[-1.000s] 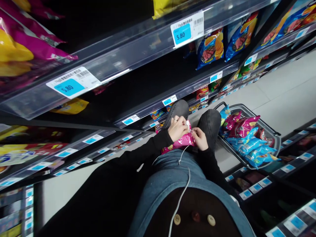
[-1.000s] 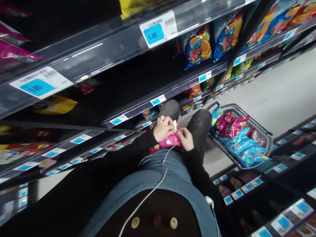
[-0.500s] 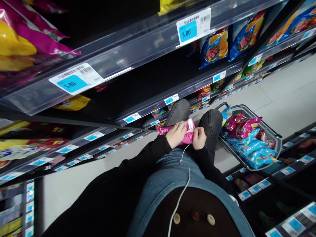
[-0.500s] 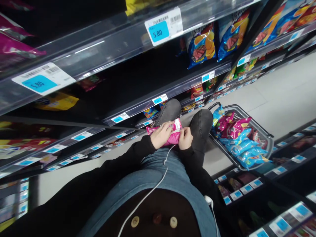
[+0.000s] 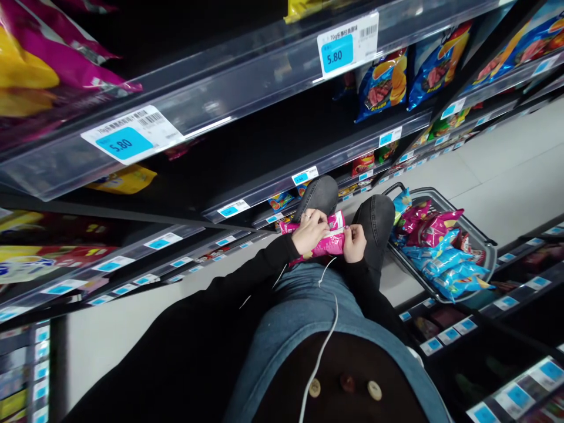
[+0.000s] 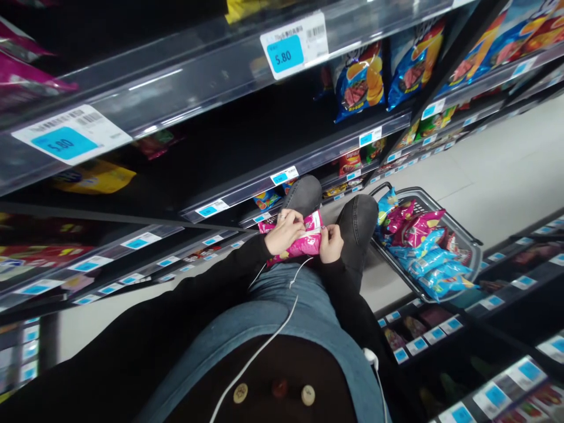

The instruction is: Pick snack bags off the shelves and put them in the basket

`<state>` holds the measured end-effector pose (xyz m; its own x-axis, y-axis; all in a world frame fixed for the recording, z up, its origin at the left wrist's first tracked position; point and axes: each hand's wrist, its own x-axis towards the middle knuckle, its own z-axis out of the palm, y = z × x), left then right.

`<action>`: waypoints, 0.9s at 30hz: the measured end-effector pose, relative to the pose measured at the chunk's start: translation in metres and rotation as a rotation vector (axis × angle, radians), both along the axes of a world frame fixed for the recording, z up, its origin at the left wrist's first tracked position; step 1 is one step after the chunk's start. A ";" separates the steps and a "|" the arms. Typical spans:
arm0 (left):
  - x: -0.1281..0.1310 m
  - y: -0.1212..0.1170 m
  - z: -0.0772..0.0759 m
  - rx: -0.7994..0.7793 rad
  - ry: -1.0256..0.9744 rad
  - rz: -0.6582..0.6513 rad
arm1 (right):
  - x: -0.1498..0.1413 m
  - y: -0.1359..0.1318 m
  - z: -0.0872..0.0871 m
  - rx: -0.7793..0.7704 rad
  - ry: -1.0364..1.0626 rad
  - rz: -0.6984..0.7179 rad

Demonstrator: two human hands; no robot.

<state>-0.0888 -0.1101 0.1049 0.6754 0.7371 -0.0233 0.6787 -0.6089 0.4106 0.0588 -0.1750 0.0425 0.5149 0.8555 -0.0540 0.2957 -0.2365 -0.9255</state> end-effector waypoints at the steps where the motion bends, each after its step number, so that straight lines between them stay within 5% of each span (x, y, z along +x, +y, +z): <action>1: -0.002 0.003 -0.001 -0.053 -0.015 -0.008 | 0.001 0.001 -0.003 -0.002 0.025 0.007; 4: -0.010 0.005 -0.003 -0.081 -0.043 -0.017 | 0.002 0.002 -0.010 -0.003 0.072 0.018; 9: -0.031 -0.013 -0.006 0.125 -0.030 -0.066 | 0.005 0.001 -0.015 -0.036 0.095 0.003; 13: -0.032 -0.026 -0.015 0.171 0.038 0.042 | 0.006 0.002 -0.018 -0.043 0.064 0.012; 16: -0.027 -0.020 -0.019 0.056 0.078 0.109 | 0.009 0.003 -0.021 -0.044 0.038 0.036; 21: -0.030 0.000 -0.014 -0.202 0.035 0.040 | 0.015 0.005 -0.033 -0.054 0.046 0.089; 27: -0.051 -0.024 -0.007 0.167 0.075 -0.013 | 0.016 0.004 -0.042 -0.098 0.029 0.059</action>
